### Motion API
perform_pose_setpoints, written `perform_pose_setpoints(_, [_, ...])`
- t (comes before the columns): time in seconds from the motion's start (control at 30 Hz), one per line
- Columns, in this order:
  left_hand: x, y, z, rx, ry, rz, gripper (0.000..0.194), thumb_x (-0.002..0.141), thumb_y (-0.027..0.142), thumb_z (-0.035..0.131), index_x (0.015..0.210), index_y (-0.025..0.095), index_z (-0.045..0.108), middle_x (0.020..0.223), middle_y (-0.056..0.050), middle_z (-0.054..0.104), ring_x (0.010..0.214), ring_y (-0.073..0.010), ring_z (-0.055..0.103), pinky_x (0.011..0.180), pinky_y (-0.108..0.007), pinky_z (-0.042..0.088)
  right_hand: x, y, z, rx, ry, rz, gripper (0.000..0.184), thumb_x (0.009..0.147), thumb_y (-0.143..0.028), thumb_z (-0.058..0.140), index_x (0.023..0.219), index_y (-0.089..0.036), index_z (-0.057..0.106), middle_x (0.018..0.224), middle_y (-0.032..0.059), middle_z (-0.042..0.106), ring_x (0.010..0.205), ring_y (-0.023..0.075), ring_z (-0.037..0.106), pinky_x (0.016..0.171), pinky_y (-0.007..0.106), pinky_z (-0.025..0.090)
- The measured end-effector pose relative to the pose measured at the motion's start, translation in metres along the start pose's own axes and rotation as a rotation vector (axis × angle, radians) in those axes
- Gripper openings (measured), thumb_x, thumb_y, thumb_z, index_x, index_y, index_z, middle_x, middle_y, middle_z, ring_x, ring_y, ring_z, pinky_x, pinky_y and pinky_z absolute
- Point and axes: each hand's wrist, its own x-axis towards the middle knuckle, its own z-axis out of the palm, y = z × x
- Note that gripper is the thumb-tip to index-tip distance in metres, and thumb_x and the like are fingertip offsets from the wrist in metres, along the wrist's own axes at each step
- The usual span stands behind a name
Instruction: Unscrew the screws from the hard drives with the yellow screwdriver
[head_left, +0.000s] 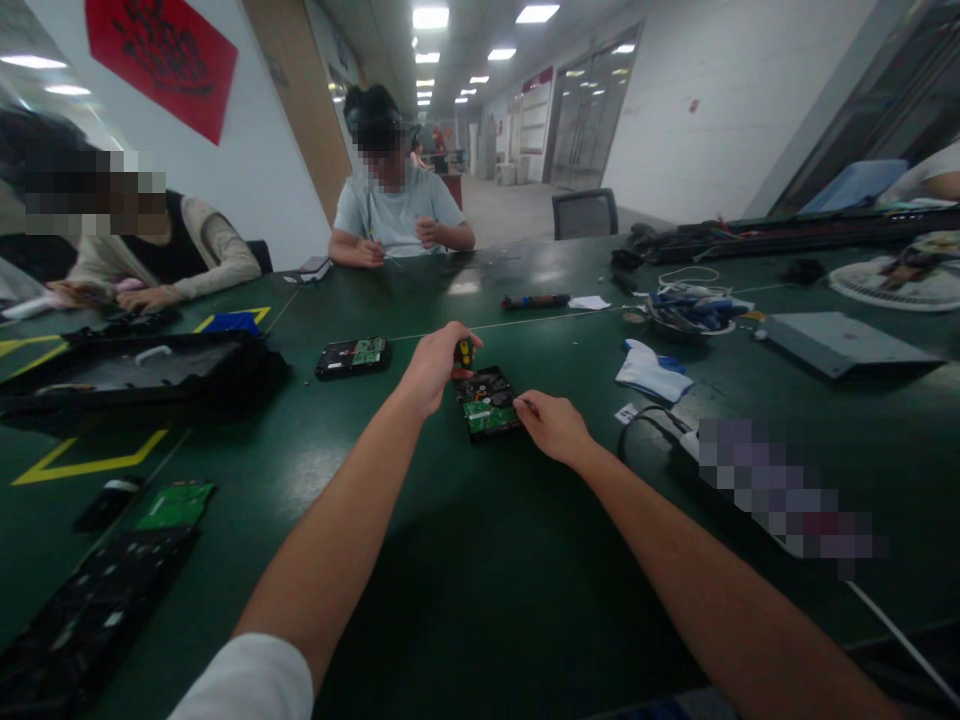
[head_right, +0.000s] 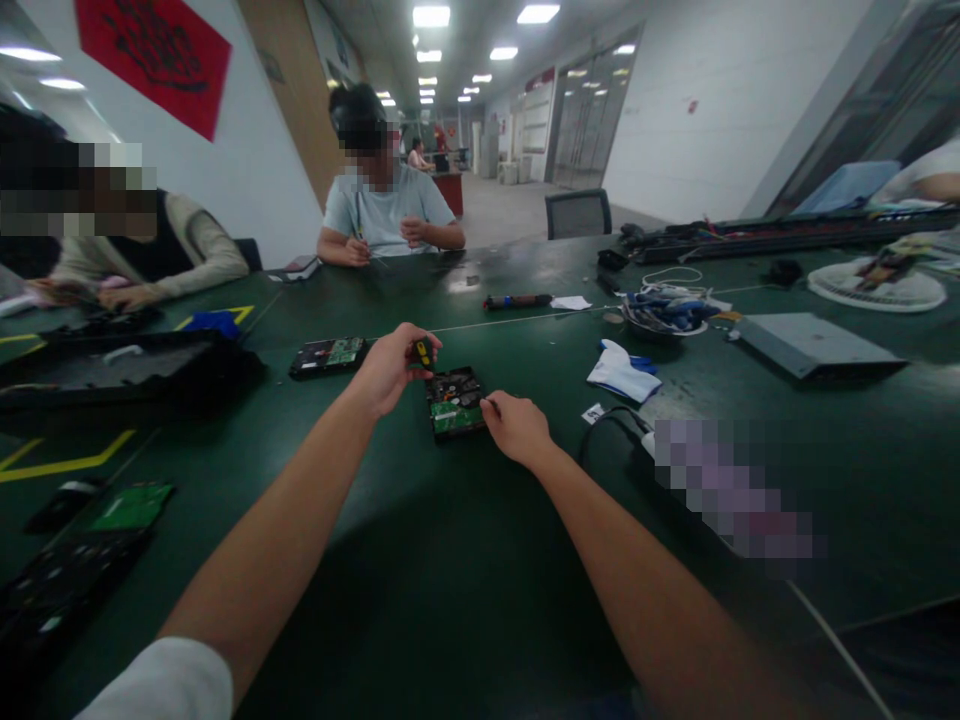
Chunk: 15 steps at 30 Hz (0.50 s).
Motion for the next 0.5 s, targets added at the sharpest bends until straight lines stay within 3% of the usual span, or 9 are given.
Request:
perform_pose_setpoints(0.13, [-0.0021, 0.0024, 0.0000, -0.094, -0.081, -0.135, 0.022, 0.081, 0.035, 0.058, 0.080, 0.016, 0.069, 0.076, -0.007, 0.065, 0.071, -0.0174, 0.062, 0.050, -0.023, 0.047, -0.0005, 0.0004, -0.0009, -0.038, -0.003, -0.001, 0.037, 0.113, -0.039, 0.035, 0.103, -0.022, 0.067, 0.095, 0.0063, 0.075, 0.085, 0.0203, 0.067, 0.066, 0.028, 0.035])
perform_pose_setpoints(0.23, [-0.0013, 0.0026, 0.0012, -0.208, -0.075, -0.218, 0.016, 0.081, 0.033, 0.058, 0.078, 0.018, 0.062, 0.075, -0.007, 0.067, 0.069, -0.0181, 0.064, 0.053, -0.025, 0.051, -0.0007, 0.0014, -0.0009, -0.028, 0.001, 0.003, 0.043, 0.114, -0.040, 0.030, 0.099, -0.021, 0.065, 0.091, 0.0062, 0.074, 0.081, 0.0193, 0.066, 0.066, 0.028, 0.035])
perform_pose_setpoints(0.33, [-0.0009, 0.0017, 0.0026, -0.154, -0.047, -0.158, 0.017, 0.081, 0.032, 0.056, 0.074, 0.018, 0.062, 0.076, -0.008, 0.066, 0.072, -0.0186, 0.064, 0.056, -0.027, 0.054, -0.0003, 0.0017, -0.0005, -0.012, 0.004, -0.002, 0.043, 0.113, -0.040, 0.030, 0.097, -0.021, 0.065, 0.090, 0.0052, 0.073, 0.080, 0.0187, 0.065, 0.066, 0.028, 0.035])
perform_pose_setpoints(0.43, [-0.0021, 0.0007, 0.0026, 0.009, -0.023, -0.017, 0.024, 0.082, 0.034, 0.056, 0.072, 0.016, 0.068, 0.076, -0.007, 0.063, 0.073, -0.0175, 0.061, 0.052, -0.023, 0.050, 0.0002, 0.0007, 0.0000, -0.002, 0.010, 0.000, 0.038, 0.112, -0.041, 0.037, 0.102, -0.022, 0.068, 0.094, 0.0053, 0.075, 0.083, 0.0196, 0.067, 0.065, 0.028, 0.035])
perform_pose_setpoints(0.5, [-0.0027, 0.0005, 0.0018, 0.048, -0.049, 0.006, 0.026, 0.083, 0.036, 0.058, 0.078, 0.015, 0.072, 0.076, -0.008, 0.064, 0.073, -0.0172, 0.061, 0.051, -0.022, 0.047, 0.0004, -0.0002, 0.0001, 0.010, 0.013, 0.007, 0.033, 0.110, -0.040, 0.042, 0.109, -0.022, 0.070, 0.098, 0.0055, 0.077, 0.086, 0.0204, 0.068, 0.066, 0.028, 0.037])
